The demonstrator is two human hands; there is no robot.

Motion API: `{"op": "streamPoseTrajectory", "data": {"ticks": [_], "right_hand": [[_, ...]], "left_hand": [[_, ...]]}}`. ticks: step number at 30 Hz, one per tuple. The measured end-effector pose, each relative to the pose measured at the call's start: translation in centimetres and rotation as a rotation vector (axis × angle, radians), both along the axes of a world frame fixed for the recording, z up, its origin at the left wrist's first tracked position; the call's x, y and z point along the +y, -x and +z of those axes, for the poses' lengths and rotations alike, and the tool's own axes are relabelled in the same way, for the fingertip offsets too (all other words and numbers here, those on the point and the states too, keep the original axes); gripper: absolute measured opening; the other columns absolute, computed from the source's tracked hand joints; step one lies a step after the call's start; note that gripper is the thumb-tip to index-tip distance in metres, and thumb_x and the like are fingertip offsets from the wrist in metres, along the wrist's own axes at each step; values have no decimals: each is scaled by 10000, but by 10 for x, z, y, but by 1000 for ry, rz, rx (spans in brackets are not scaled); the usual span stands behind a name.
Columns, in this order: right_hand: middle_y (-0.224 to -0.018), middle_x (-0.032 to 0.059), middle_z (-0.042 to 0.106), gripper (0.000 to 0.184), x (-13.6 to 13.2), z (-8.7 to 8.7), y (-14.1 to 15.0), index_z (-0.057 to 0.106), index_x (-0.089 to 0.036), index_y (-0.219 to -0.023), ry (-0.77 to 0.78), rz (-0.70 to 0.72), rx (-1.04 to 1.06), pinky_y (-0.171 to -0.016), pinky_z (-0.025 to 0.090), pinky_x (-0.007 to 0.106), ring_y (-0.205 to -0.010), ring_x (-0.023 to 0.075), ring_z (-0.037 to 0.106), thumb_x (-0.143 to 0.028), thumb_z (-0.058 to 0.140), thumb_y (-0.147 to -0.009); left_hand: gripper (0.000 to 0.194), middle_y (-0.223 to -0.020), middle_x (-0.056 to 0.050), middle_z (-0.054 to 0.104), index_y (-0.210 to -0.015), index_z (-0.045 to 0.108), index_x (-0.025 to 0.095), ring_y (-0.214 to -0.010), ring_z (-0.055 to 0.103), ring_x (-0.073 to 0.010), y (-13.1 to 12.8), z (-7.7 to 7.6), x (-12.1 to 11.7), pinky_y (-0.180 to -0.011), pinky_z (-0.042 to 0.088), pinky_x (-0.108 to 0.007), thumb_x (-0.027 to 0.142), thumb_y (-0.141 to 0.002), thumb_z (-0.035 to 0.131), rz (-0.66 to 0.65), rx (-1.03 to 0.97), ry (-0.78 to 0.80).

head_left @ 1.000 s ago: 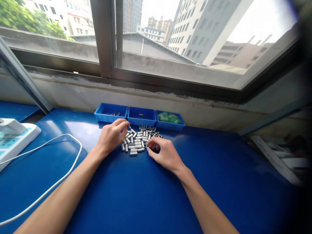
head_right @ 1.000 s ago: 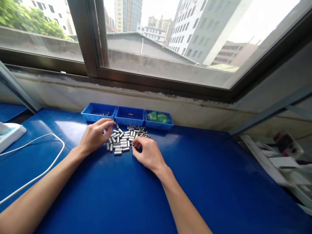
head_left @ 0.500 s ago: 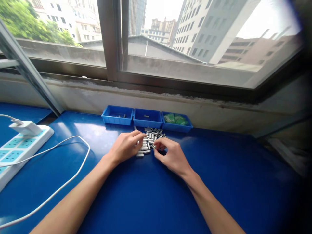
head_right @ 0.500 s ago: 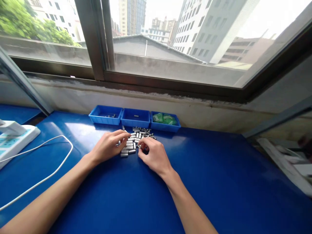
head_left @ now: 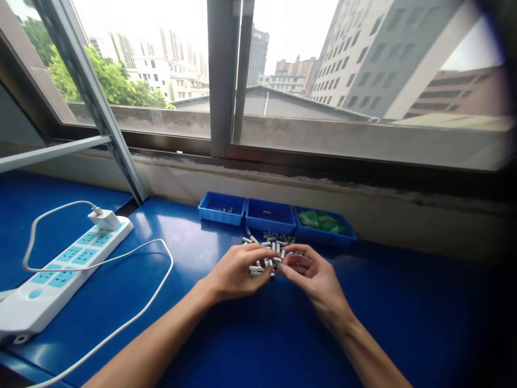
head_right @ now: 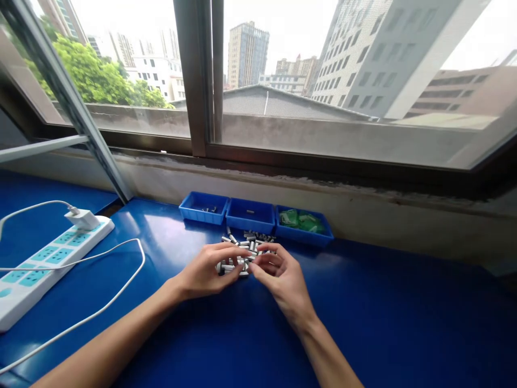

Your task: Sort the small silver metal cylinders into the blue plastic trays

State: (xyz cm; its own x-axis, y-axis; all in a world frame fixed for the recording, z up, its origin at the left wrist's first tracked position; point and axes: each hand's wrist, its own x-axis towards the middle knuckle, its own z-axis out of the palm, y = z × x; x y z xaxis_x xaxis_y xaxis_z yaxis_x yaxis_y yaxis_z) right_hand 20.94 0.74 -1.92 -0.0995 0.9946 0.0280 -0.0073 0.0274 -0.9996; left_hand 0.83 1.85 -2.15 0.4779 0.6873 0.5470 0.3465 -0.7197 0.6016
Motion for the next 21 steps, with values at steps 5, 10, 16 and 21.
{"op": "streamPoseTrajectory", "data": {"ticks": [5, 10, 16, 21], "right_hand": [[-809, 7, 694, 552, -2, 0, 6, 609, -241, -1075, 82, -20, 216, -798, 543, 370, -749, 188, 673, -336, 904, -618], [-863, 11, 716, 512, -3, 0, 9, 611, -235, -1069, 122, -38, 297, -849, 526, 359, -800, 174, 673, -300, 890, -644], [-1055, 54, 745, 468, -5, 4, 13, 597, -258, -1134, 121, -3, 340, -954, 502, 401, -1014, 227, 692, -290, 830, -728], [-1137, 78, 724, 441, -5, 5, 12, 576, -262, -1187, 46, -43, 235, -898, 513, 400, -980, 227, 688, -338, 765, -796]], "left_hand": [[170, -918, -61, 745, -1037, 723, 201, -785, 693, -156, -4, 0, 1, -740, 555, -264, 199, -906, 614, -27, -104, 20], [113, -911, -52, 762, -976, 738, 193, -806, 709, -163, -4, -1, 4, -755, 550, -270, 224, -898, 662, 4, -193, 69], [175, -876, -57, 767, -934, 739, 180, -776, 717, -177, -5, -5, 9, -709, 580, -281, 335, -885, 675, 110, -313, 226], [241, -883, -62, 770, -908, 746, 175, -801, 731, -192, 16, -4, 36, -773, 607, -314, 404, -847, 701, 369, -436, 166]]}}
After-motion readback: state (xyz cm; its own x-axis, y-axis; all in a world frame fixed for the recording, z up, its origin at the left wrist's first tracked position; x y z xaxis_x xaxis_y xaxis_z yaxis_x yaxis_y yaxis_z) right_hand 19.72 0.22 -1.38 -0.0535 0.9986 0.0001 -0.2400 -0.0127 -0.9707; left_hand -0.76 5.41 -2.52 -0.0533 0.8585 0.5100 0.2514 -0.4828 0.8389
